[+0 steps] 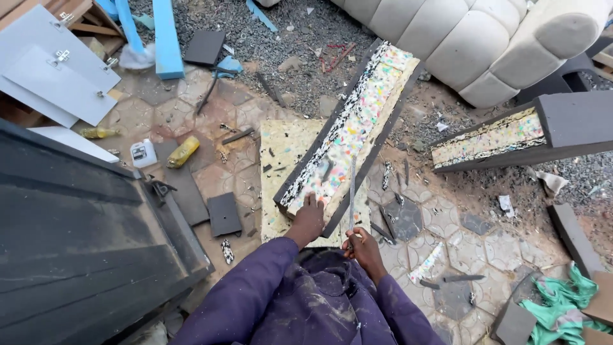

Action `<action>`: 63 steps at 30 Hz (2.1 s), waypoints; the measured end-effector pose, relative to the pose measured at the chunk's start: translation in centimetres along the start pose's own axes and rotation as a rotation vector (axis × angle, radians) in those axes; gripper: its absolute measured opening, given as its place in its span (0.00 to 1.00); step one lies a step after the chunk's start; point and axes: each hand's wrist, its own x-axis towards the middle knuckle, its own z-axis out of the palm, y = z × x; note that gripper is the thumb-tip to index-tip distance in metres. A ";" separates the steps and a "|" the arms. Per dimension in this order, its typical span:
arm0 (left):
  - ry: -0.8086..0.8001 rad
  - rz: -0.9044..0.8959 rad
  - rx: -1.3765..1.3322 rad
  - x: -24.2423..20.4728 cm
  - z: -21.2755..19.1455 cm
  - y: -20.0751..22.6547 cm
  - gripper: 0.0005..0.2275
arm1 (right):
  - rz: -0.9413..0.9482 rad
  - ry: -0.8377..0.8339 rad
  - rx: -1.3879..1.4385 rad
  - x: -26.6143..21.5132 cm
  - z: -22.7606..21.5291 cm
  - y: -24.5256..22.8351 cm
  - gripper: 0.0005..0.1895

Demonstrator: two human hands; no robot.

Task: The person uses a metal scraper to remove the black foam layer from a long, rectangular piece of colorful foam. The person works along the length of the foam, scraping off the material and occasionally wiping the surface with their hand.

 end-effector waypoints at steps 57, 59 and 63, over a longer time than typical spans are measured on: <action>-0.078 0.342 -0.478 13.2 -16.2 -24.4 0.20 | -0.213 0.471 0.152 22.3 12.1 -15.4 0.24; -0.125 0.337 -0.469 13.2 -17.3 -24.1 0.20 | -0.240 0.497 0.202 22.3 11.9 -16.0 0.23; -0.163 0.331 -0.441 13.4 -18.2 -24.7 0.20 | -0.259 0.553 0.249 21.6 12.4 -17.6 0.21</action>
